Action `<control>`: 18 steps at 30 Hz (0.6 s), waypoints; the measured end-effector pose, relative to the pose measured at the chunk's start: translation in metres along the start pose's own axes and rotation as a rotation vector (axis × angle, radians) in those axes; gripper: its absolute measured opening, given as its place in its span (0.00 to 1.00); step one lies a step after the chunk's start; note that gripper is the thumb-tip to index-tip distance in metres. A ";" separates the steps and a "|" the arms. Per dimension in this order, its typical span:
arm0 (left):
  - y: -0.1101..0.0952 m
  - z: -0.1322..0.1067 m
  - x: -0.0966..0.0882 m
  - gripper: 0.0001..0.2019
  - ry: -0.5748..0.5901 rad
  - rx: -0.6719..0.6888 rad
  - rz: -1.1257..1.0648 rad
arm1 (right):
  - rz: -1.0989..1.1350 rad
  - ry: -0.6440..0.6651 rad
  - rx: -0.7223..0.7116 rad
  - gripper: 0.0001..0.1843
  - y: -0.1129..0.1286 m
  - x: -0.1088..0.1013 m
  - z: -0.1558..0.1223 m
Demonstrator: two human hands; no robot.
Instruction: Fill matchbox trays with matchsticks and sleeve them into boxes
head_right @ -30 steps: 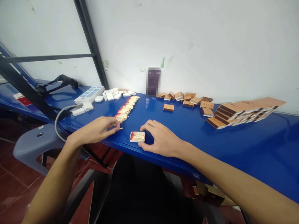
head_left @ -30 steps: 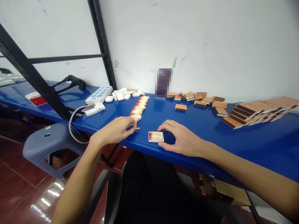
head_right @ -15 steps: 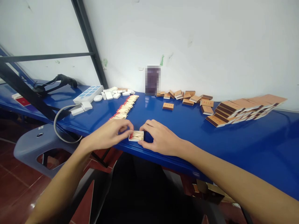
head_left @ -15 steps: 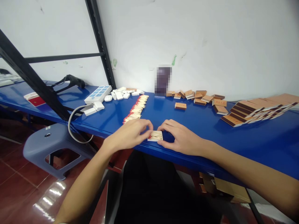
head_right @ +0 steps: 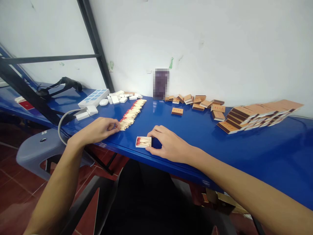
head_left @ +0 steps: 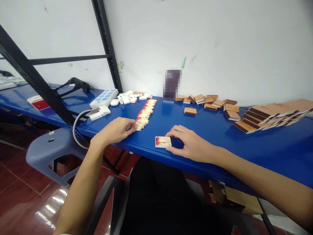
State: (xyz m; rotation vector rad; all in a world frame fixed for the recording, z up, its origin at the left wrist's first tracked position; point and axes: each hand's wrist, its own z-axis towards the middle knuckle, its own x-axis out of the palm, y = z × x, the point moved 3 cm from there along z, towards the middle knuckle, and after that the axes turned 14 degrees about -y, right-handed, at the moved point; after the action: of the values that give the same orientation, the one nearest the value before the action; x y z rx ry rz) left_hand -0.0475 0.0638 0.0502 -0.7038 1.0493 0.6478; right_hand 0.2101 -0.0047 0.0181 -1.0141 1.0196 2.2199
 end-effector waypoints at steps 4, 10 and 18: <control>0.000 0.000 0.000 0.12 -0.003 -0.019 0.007 | -0.001 0.008 -0.005 0.19 -0.001 0.000 0.000; 0.000 0.001 0.002 0.12 -0.004 -0.019 -0.005 | 0.011 0.015 0.004 0.19 0.001 -0.001 0.000; -0.005 0.000 0.000 0.12 -0.002 -0.012 -0.038 | 0.012 0.009 0.008 0.18 0.002 -0.001 0.000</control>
State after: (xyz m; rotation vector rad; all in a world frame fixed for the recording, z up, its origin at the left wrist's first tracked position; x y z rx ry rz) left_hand -0.0433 0.0610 0.0512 -0.7315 1.0290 0.6224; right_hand 0.2090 -0.0058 0.0200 -1.0173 1.0402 2.2207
